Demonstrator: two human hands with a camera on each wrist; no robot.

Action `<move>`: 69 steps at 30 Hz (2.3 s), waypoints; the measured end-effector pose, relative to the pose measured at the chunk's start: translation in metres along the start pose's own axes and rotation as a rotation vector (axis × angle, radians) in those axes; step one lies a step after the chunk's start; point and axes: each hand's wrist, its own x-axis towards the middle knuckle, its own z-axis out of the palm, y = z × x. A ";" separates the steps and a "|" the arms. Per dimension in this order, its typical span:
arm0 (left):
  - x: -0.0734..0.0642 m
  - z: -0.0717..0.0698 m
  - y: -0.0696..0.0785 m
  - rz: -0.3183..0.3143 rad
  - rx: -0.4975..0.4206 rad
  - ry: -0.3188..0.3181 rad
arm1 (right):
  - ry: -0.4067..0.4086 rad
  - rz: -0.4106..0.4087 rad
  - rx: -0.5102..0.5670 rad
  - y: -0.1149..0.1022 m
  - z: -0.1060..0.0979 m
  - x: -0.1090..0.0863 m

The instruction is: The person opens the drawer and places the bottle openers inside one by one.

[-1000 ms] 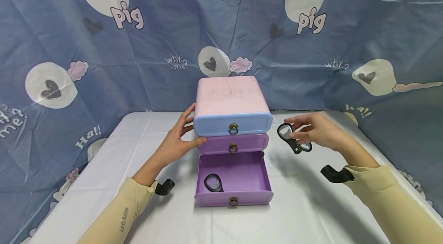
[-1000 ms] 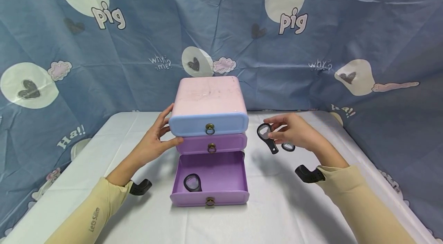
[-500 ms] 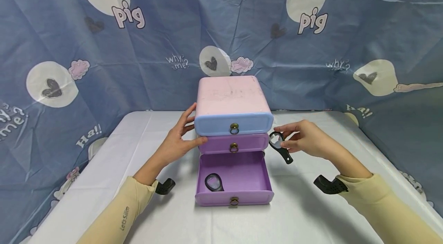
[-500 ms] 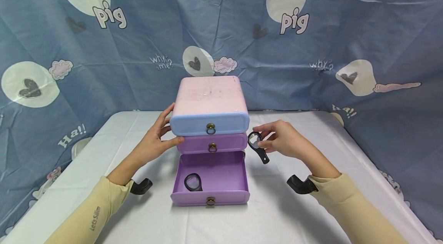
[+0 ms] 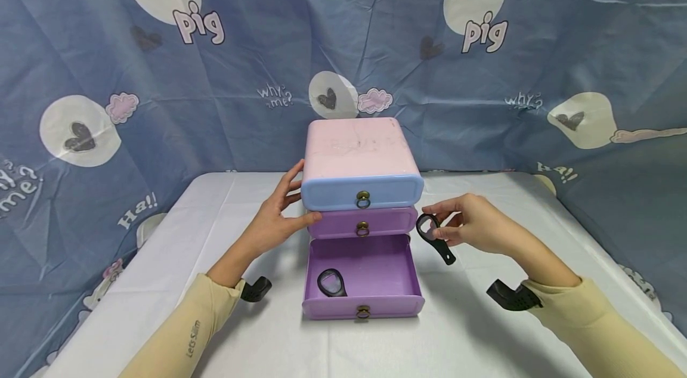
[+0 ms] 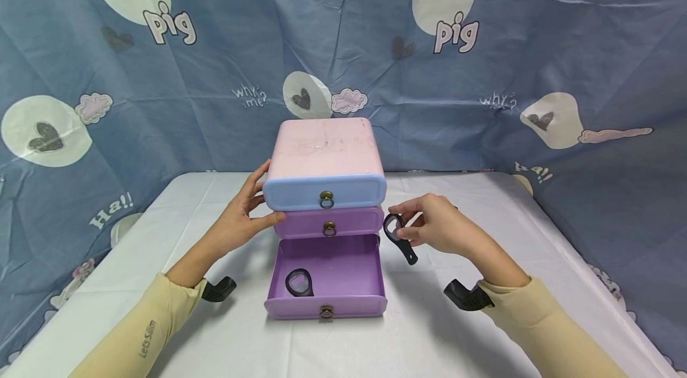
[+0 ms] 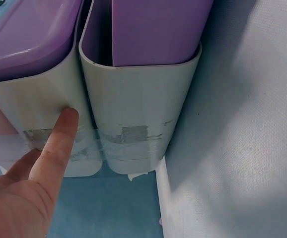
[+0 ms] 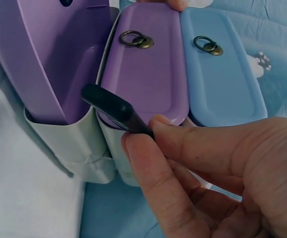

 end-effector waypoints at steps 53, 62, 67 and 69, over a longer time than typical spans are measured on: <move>-0.001 -0.001 0.001 0.006 0.010 -0.006 | -0.144 -0.193 -0.160 -0.051 0.083 0.042; -0.001 -0.001 -0.001 0.018 0.000 -0.014 | -0.178 -0.222 -0.248 -0.051 0.096 0.052; -0.002 -0.002 -0.001 0.020 0.003 -0.012 | -0.202 -0.220 -0.279 -0.052 0.102 0.057; -0.002 -0.002 -0.001 0.019 0.001 -0.012 | -0.213 -0.217 -0.287 -0.053 0.104 0.059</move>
